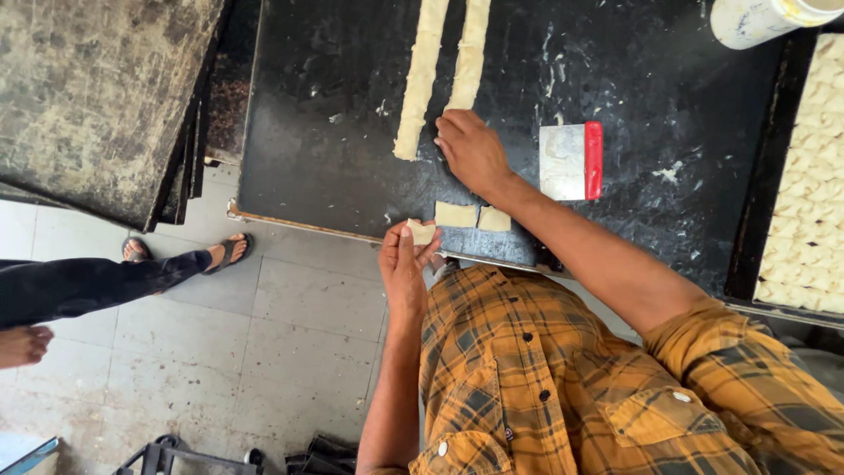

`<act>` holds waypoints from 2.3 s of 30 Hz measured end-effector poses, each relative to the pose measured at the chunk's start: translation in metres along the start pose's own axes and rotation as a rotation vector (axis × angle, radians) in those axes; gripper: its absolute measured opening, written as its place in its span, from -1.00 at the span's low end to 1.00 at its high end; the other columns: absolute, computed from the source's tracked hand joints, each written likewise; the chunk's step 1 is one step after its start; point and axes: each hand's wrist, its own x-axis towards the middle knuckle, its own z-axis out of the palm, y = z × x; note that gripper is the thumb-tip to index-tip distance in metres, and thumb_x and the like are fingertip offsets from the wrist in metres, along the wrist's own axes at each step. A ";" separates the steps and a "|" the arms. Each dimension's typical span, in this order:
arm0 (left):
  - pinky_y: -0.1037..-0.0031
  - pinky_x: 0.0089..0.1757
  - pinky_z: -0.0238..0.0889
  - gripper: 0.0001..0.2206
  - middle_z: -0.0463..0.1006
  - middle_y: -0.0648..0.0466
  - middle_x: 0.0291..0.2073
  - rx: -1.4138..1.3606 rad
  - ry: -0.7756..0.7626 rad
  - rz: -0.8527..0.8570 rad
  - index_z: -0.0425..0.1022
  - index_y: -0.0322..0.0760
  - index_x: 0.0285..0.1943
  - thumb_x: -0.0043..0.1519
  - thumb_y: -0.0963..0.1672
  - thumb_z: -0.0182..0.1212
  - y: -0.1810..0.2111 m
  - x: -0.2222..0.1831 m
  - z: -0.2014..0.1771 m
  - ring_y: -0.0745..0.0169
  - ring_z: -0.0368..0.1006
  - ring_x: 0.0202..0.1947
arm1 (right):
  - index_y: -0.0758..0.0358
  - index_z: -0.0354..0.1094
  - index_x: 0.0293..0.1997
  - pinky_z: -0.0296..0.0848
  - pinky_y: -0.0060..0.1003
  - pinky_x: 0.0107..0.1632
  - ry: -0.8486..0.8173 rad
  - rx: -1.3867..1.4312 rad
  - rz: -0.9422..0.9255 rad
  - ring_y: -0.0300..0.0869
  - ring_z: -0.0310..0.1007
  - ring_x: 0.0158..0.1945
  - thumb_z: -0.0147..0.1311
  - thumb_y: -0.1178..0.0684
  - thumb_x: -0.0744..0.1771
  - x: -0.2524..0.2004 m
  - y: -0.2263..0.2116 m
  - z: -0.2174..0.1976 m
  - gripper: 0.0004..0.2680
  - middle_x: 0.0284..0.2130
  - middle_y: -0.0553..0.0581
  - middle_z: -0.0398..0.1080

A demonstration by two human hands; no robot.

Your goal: The person prepares small dough pieces by hand, using a bench scraper to divide strips of dough and then rolling them into individual buns and placing them on a tray.

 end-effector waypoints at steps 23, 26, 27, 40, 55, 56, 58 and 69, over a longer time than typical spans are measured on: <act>0.38 0.02 0.46 -0.73 0.56 -0.01 -0.07 0.255 -0.218 0.022 0.37 -0.41 0.20 0.37 -0.16 0.17 -0.010 0.025 0.075 0.28 0.51 -0.04 | 0.31 0.34 0.25 0.54 -0.29 0.12 -0.055 1.177 0.751 -0.21 0.49 0.11 0.08 0.25 0.36 -0.100 0.041 -0.095 -0.71 0.07 0.15 0.48; 0.45 -0.04 0.42 -0.72 0.59 0.01 -0.10 0.343 -0.320 -0.074 0.38 -0.43 0.21 0.36 -0.17 0.17 -0.035 0.025 0.103 0.31 0.52 -0.09 | 0.34 0.29 0.27 0.51 -0.26 0.16 0.122 1.156 0.752 -0.16 0.49 0.12 0.10 0.27 0.34 -0.152 0.051 -0.136 -0.67 0.04 0.22 0.49; 0.47 -0.06 0.39 -0.72 0.61 0.00 -0.12 0.375 -0.363 -0.075 0.40 -0.45 0.20 0.36 -0.17 0.18 -0.045 0.024 0.115 0.32 0.51 -0.11 | 0.38 0.31 0.23 0.51 -0.26 0.17 0.171 1.131 0.757 -0.16 0.48 0.14 0.10 0.28 0.34 -0.167 0.055 -0.148 -0.69 0.06 0.21 0.48; 0.46 -0.07 0.53 -0.83 0.62 -0.05 -0.15 0.347 -0.545 -0.092 0.42 -0.54 0.06 0.35 -0.26 0.17 -0.169 -0.032 0.235 0.27 0.59 -0.14 | 0.39 0.50 0.10 0.40 -0.40 0.04 0.343 0.719 0.669 -0.25 0.40 -0.04 0.16 0.37 0.33 -0.278 0.080 -0.261 -0.77 0.00 0.18 0.38; 0.45 -0.05 0.44 -0.70 0.58 0.06 -0.04 0.473 -0.772 -0.184 0.30 -0.42 0.33 0.42 -0.23 0.13 -0.137 -0.085 0.288 0.35 0.53 0.00 | 0.26 0.54 -0.07 0.42 -0.27 -0.05 0.142 0.601 0.342 -0.19 0.44 -0.06 0.40 0.11 0.21 -0.273 0.083 -0.320 -0.76 -0.19 0.11 0.46; 0.50 -0.06 0.41 -0.63 0.61 0.06 -0.08 0.544 -0.785 -0.114 0.24 -0.37 0.38 0.40 -0.23 0.15 -0.132 -0.085 0.289 0.37 0.53 -0.04 | 0.25 0.54 -0.05 0.41 -0.29 -0.04 0.187 0.676 0.420 -0.20 0.42 -0.08 0.36 0.13 0.25 -0.271 0.087 -0.322 -0.78 -0.18 0.10 0.46; 0.59 -0.07 0.35 -0.49 0.67 0.04 -0.15 0.681 -0.801 0.021 0.12 -0.29 0.47 0.35 -0.23 0.19 -0.127 -0.088 0.286 0.42 0.53 -0.10 | 0.22 0.54 0.01 0.39 -0.35 -0.01 0.270 0.826 0.584 -0.22 0.37 -0.11 0.27 0.18 0.33 -0.268 0.092 -0.320 -0.84 -0.16 0.07 0.47; 0.45 -0.03 0.46 -0.73 0.62 -0.06 -0.03 0.303 -0.646 -0.312 0.44 -0.46 0.26 0.39 -0.26 0.03 -0.125 -0.077 0.269 0.27 0.56 -0.07 | 0.10 0.56 0.04 0.31 0.04 0.24 0.290 0.045 0.116 0.11 0.32 0.22 0.35 0.10 0.26 -0.260 0.062 -0.279 -0.74 0.18 0.27 0.34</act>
